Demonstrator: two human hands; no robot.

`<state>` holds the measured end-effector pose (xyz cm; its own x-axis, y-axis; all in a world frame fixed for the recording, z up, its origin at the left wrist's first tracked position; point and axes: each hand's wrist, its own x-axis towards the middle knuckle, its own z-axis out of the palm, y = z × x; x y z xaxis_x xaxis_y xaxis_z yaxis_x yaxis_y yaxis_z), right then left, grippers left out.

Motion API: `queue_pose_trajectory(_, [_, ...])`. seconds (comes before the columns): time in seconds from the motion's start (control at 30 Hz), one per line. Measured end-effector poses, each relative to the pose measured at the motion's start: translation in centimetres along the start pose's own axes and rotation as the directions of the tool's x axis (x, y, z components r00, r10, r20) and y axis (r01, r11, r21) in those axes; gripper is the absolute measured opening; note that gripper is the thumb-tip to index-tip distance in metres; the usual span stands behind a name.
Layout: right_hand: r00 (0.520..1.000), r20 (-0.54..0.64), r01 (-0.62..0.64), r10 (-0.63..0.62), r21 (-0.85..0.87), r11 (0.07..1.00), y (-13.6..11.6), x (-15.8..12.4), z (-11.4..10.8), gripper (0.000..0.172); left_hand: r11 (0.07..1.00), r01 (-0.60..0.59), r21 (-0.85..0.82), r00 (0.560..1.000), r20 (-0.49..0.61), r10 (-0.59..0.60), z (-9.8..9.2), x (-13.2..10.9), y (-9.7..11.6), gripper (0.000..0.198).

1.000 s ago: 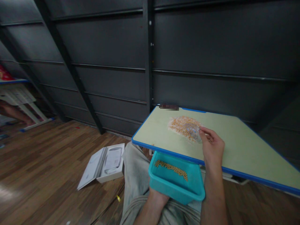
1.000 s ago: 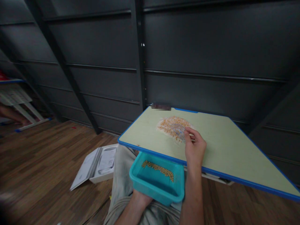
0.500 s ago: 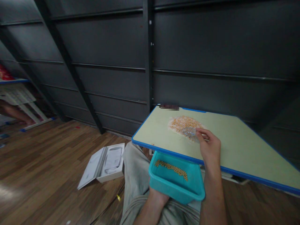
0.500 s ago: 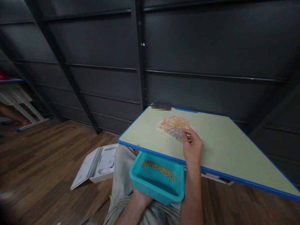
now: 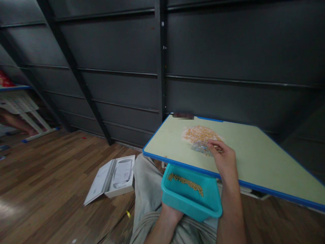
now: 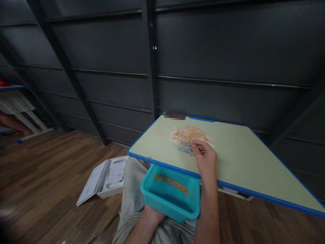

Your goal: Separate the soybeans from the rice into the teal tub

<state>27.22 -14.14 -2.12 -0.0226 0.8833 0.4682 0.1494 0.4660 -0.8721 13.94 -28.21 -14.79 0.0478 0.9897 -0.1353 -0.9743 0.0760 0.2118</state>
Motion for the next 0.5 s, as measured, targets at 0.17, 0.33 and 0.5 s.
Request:
queue_pose_trajectory(0.17, [0.999,0.053,0.006,-0.004,-0.034,0.999,-0.31,-0.03,0.04,0.025,1.000,-0.003,-0.027,0.996,0.090,0.005,0.98,-0.32,-0.07,0.055])
queue_pose_trajectory(0.33, [0.998,0.070,0.003,-0.004,0.015,1.000,-0.40,-0.07,0.06,0.023,0.995,-0.022,-0.099,0.988,-0.157,0.007,0.17,0.00,-0.43,0.057])
queue_pose_trajectory(0.5, [0.996,0.094,-0.012,0.007,0.056,0.998,-0.61,-0.14,0.15,0.023,0.995,-0.015,-0.101,0.982,-0.188,-0.004,0.45,0.17,-0.24,0.060])
